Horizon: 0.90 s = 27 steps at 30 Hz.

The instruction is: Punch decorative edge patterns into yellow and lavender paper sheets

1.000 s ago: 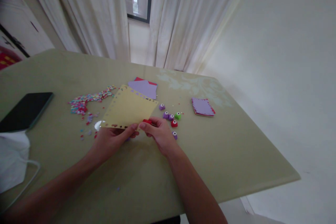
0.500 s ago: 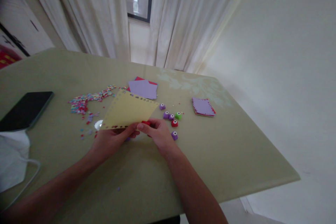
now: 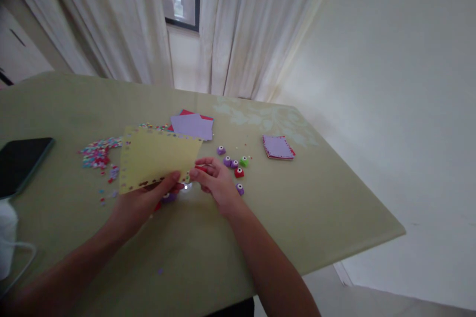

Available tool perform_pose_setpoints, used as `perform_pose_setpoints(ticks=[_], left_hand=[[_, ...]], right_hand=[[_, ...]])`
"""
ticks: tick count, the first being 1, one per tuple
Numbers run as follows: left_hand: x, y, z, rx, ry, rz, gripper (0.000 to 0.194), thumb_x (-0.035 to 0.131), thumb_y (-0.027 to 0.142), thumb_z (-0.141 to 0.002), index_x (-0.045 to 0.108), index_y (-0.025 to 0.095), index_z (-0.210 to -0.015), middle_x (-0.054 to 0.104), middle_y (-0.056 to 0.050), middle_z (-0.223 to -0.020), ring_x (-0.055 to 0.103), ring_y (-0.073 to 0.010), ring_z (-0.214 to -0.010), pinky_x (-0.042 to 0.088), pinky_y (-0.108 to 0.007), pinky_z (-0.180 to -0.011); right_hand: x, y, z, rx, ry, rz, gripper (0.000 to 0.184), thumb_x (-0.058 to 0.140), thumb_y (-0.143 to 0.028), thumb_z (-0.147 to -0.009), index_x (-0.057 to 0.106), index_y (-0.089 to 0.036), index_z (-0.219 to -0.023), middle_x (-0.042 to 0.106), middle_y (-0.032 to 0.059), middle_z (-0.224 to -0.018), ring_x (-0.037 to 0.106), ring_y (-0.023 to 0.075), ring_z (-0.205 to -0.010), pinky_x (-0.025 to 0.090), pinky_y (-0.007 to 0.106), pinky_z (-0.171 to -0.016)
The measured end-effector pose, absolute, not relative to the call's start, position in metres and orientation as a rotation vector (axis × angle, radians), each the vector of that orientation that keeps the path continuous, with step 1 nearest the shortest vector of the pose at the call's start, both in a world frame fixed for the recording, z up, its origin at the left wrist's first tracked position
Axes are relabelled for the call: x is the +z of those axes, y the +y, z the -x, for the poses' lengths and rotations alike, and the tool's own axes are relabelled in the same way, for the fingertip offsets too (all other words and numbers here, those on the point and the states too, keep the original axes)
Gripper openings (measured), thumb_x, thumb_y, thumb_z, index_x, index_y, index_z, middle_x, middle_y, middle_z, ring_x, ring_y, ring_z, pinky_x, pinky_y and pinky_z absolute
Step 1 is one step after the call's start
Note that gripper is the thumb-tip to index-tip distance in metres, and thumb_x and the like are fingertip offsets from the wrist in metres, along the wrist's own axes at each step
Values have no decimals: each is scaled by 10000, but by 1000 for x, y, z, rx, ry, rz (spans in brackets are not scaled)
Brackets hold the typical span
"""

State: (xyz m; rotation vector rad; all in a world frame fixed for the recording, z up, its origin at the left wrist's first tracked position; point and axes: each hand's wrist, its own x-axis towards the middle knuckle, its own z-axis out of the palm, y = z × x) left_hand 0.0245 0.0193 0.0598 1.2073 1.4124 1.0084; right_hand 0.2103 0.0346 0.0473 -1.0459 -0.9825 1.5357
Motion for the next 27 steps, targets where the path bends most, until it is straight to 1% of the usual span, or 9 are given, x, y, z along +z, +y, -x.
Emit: perform_pose_setpoints(ticks=[3,5,10,13,16,20,22,24,27], left_hand=[[61,19,-24,1037,1436,-1170,336,764,558,-773,802,224,-774,837,-74,-747,814,-292,-737,662,-368,-711],[61,18,-25,1062,1424,-1154,317,773,548,-771,806,232,-786,840,-70,-757,812,-282,-726,661,-363,-718],[61,16,-24,1038,1432,-1203,320,727,557,-798,800,256,-719,833,-65,-732,813,-287,-739,664,-374,-766],[64,16,-23,1062,1449,-1216,345,720,580,-789,790,255,-698,828,-54,-716,811,-290,-738,666,-379,-771],[65,16,-22,1064,1456,-1217,353,719,581,-793,788,250,-693,830,-56,-722,812,-295,-740,669,-380,-759],[60,17,-21,1068,1457,-1231,337,742,579,-799,813,251,-761,849,-58,-794,821,-306,-813,667,-388,-811],[55,18,-20,1084,1441,-1226,333,760,572,-800,821,244,-803,855,-61,-827,822,-302,-831,664,-379,-810],[53,19,-19,1084,1418,-1226,346,769,574,-807,826,233,-827,859,-70,-852,821,-300,-838,660,-370,-792],[52,19,-19,1075,1434,-1233,387,761,600,-811,835,221,-826,859,-84,-859,820,-305,-832,656,-370,-760]], right_hand=[[47,44,-224,1303,-1045,1137,360,867,-517,-790,699,-216,-895,713,5,-781,429,111,-561,295,265,-534],[42,49,-229,1101,-1238,1268,319,830,-508,-835,732,-209,-882,708,18,-778,476,133,-599,348,282,-571],[23,47,-218,703,-1827,1448,160,811,-363,-890,794,-206,-868,687,52,-877,576,190,-773,437,336,-746],[20,46,-214,614,-1960,1470,165,749,-352,-956,797,-209,-1023,693,83,-1033,629,233,-929,475,361,-854],[25,51,-226,385,-1867,1591,277,662,-326,-1014,740,-211,-1254,683,129,-1200,637,276,-1077,474,414,-997],[29,60,-252,-11,-1881,1888,336,712,-224,-951,725,-187,-1284,638,179,-1366,548,361,-1255,425,497,-1073],[28,62,-259,-62,-1935,1971,307,747,-184,-910,744,-191,-1217,640,173,-1394,536,377,-1271,427,505,-1051],[29,62,-260,-45,-1957,1937,236,756,-169,-895,748,-198,-1129,686,155,-1319,559,366,-1242,430,495,-1035],[32,62,-254,168,-1823,1762,147,757,-206,-894,703,-207,-1030,743,111,-1110,654,291,-1040,472,432,-949]])
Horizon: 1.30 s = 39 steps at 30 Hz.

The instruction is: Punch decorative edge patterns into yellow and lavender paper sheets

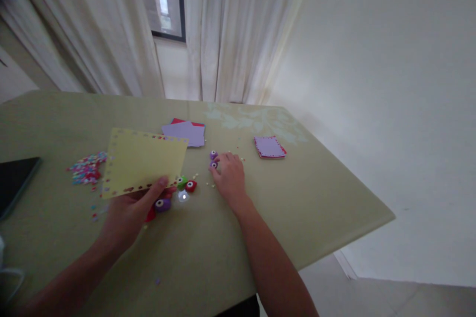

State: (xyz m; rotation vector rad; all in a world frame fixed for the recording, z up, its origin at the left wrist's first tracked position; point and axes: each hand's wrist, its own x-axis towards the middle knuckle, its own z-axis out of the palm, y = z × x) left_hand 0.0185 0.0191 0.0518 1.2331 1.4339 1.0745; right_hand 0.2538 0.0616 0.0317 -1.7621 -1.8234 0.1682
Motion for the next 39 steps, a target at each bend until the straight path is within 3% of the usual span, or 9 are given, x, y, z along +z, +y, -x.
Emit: perform_pose_setpoints(ticks=[3,7,12,22,29,36,39], left_hand=[[53,19,-18,1073,1485,-1232,420,748,626,-801,832,215,-785,855,-94,-839,818,-314,-826,652,-377,-750],[54,18,-18,1077,1508,-1236,425,747,631,-787,830,216,-752,852,-96,-821,815,-314,-833,649,-383,-786],[52,19,-20,1069,1488,-1247,398,732,599,-800,825,216,-743,852,-98,-819,816,-311,-837,648,-382,-802],[61,15,-27,1068,1440,-1240,357,727,569,-780,796,220,-814,842,-68,-793,800,-284,-711,646,-352,-669],[54,19,-19,1075,1513,-1252,366,733,593,-818,810,236,-784,839,-63,-769,802,-307,-770,632,-366,-706],[49,18,-18,1083,1529,-1188,428,748,626,-817,818,211,-739,834,-84,-769,787,-278,-745,612,-328,-681],[47,18,-18,1120,1503,-1157,455,752,634,-826,813,189,-749,823,-88,-750,768,-255,-700,596,-309,-639]], right_hand=[[34,60,-245,612,-1545,1496,163,733,-331,-915,622,-225,-968,746,49,-967,670,189,-748,495,337,-737],[27,58,-232,1048,-1239,1177,285,725,-455,-906,563,-234,-984,720,7,-814,642,157,-628,460,278,-579],[17,55,-218,1083,-1226,1195,240,719,-418,-916,623,-216,-1003,710,20,-807,632,160,-670,479,277,-599],[30,31,-189,1458,-924,881,371,790,-573,-877,734,-208,-909,661,-7,-770,564,133,-672,458,275,-668],[35,28,-185,1566,-689,881,384,971,-405,-683,822,-203,-973,797,36,-943,678,144,-796,540,278,-786],[36,30,-192,1627,-626,857,433,948,-522,-707,768,-209,-945,793,28,-898,708,143,-717,552,254,-647],[38,29,-192,1684,-632,847,445,976,-471,-690,731,-222,-966,772,-7,-851,687,112,-656,524,215,-603]])
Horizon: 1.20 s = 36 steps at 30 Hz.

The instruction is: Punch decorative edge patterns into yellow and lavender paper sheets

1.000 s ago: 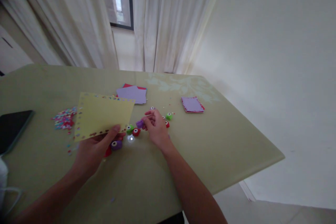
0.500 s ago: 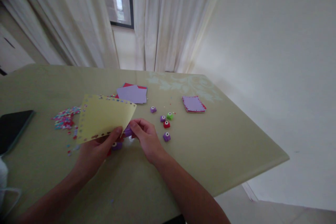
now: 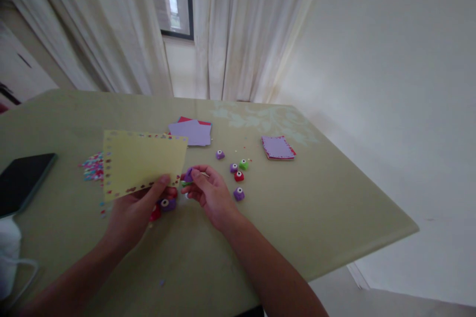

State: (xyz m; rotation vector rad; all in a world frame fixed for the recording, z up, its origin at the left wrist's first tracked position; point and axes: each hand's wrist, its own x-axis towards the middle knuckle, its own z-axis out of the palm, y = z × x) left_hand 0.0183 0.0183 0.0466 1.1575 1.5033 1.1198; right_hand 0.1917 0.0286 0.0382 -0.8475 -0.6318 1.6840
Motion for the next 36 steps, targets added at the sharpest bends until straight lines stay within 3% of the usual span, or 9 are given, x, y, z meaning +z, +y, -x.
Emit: perform_pose_setpoints(ticks=[4,8,16,23,36], left_hand=[[46,19,-18,1152,1473,-1151,449,761,627,-830,810,192,-734,811,-80,-726,763,-244,-688,599,-302,-640],[50,19,-19,1213,1419,-1141,397,775,581,-821,817,188,-780,818,-81,-744,770,-239,-694,614,-306,-661],[49,20,-18,1146,1459,-1199,412,767,600,-807,831,193,-785,842,-87,-809,785,-258,-754,616,-331,-711],[56,19,-22,1092,1449,-1184,381,767,593,-729,802,214,-733,833,-69,-747,798,-287,-722,642,-359,-678],[45,19,-24,1077,1399,-1273,338,750,555,-809,810,223,-808,834,-69,-767,798,-278,-721,640,-363,-698]], right_hand=[[41,27,-192,1671,-629,866,433,1013,-319,-637,770,-207,-977,757,-25,-844,650,81,-663,519,193,-642],[42,27,-194,1693,-668,893,492,1007,-284,-630,822,-200,-1078,788,12,-941,659,98,-734,527,209,-680],[40,32,-196,1648,-694,890,416,987,-470,-666,836,-176,-919,768,26,-872,594,83,-665,479,207,-628],[40,30,-198,1518,-913,927,392,989,-479,-653,799,-181,-821,680,-11,-717,485,97,-619,351,249,-587],[43,29,-198,1450,-964,947,403,951,-505,-692,733,-186,-805,569,-37,-657,394,99,-573,297,268,-560]])
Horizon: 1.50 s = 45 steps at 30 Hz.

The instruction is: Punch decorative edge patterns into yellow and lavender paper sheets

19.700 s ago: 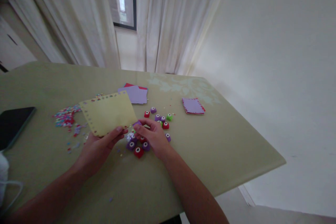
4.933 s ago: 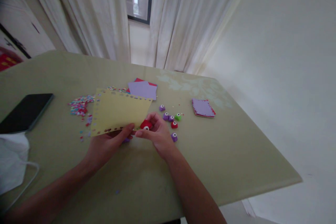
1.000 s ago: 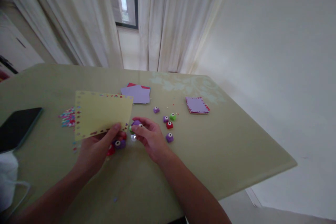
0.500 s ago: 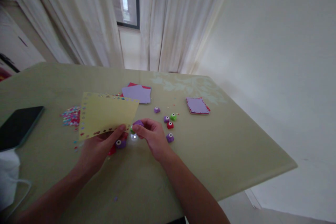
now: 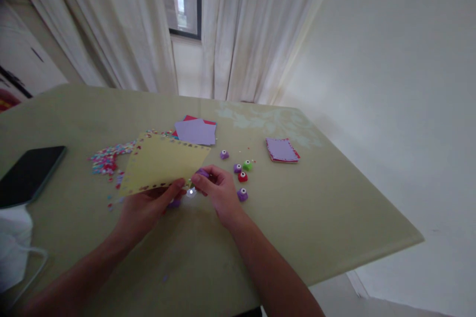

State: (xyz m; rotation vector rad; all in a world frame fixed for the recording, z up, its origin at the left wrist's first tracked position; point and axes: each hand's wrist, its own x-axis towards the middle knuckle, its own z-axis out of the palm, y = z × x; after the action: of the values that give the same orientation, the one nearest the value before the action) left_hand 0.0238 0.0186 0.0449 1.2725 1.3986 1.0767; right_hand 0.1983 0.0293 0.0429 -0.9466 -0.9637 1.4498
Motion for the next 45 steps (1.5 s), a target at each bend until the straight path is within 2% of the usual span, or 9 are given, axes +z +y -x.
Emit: perform_pose_setpoints(ticks=[8,14,16,21,23,30,34,39,45], left_hand=[[45,20,-21,1002,1369,-1298,389,745,592,-809,815,216,-879,839,-67,-806,803,-293,-758,629,-370,-710],[45,20,-22,985,1405,-1321,405,724,610,-827,803,214,-799,826,-72,-764,797,-294,-746,618,-365,-693],[46,20,-22,1017,1384,-1331,386,735,591,-829,802,212,-817,828,-73,-775,797,-291,-747,621,-364,-692],[47,19,-24,1038,1286,-1344,302,753,516,-824,798,220,-862,827,-61,-775,795,-272,-705,639,-357,-672],[48,20,-25,1031,1273,-1340,275,756,487,-825,798,220,-876,830,-57,-783,791,-261,-687,643,-349,-657],[53,21,-27,1040,1228,-1333,260,771,482,-811,773,222,-814,824,-54,-758,789,-260,-679,650,-347,-642],[52,21,-26,1040,1206,-1370,231,753,471,-832,769,240,-845,829,-47,-773,794,-262,-691,651,-355,-653],[52,22,-26,1027,1234,-1382,214,756,472,-832,765,259,-819,824,-50,-759,789,-269,-686,641,-359,-652],[52,23,-25,1022,1230,-1453,231,730,473,-871,756,260,-785,806,-27,-727,772,-242,-675,621,-330,-653]], right_hand=[[45,29,-203,1470,-1043,1035,370,954,-456,-677,741,-175,-786,596,-33,-675,435,108,-605,355,268,-604],[49,30,-204,1420,-1112,1084,377,985,-441,-610,734,-199,-753,624,-22,-712,512,136,-662,396,272,-625],[51,30,-205,1436,-1156,1087,391,986,-466,-613,746,-199,-766,623,-16,-716,507,139,-662,384,277,-619],[46,32,-210,1511,-1157,1060,453,877,-608,-758,712,-186,-733,477,-45,-619,330,109,-568,233,291,-553],[42,32,-211,1529,-1156,1058,463,868,-617,-771,709,-183,-746,466,-46,-628,308,107,-571,206,296,-557],[35,33,-210,1560,-1139,1036,441,879,-584,-787,720,-172,-807,503,-35,-671,329,108,-601,202,293,-585],[34,32,-210,1548,-1138,1046,440,865,-573,-811,693,-169,-777,467,-48,-640,301,104,-586,181,300,-579],[36,31,-209,1553,-1163,1079,467,857,-604,-798,669,-179,-749,503,-37,-656,303,110,-590,185,306,-581],[37,31,-207,1552,-1176,1056,432,833,-589,-829,704,-176,-818,514,-33,-672,298,114,-591,173,308,-573]])
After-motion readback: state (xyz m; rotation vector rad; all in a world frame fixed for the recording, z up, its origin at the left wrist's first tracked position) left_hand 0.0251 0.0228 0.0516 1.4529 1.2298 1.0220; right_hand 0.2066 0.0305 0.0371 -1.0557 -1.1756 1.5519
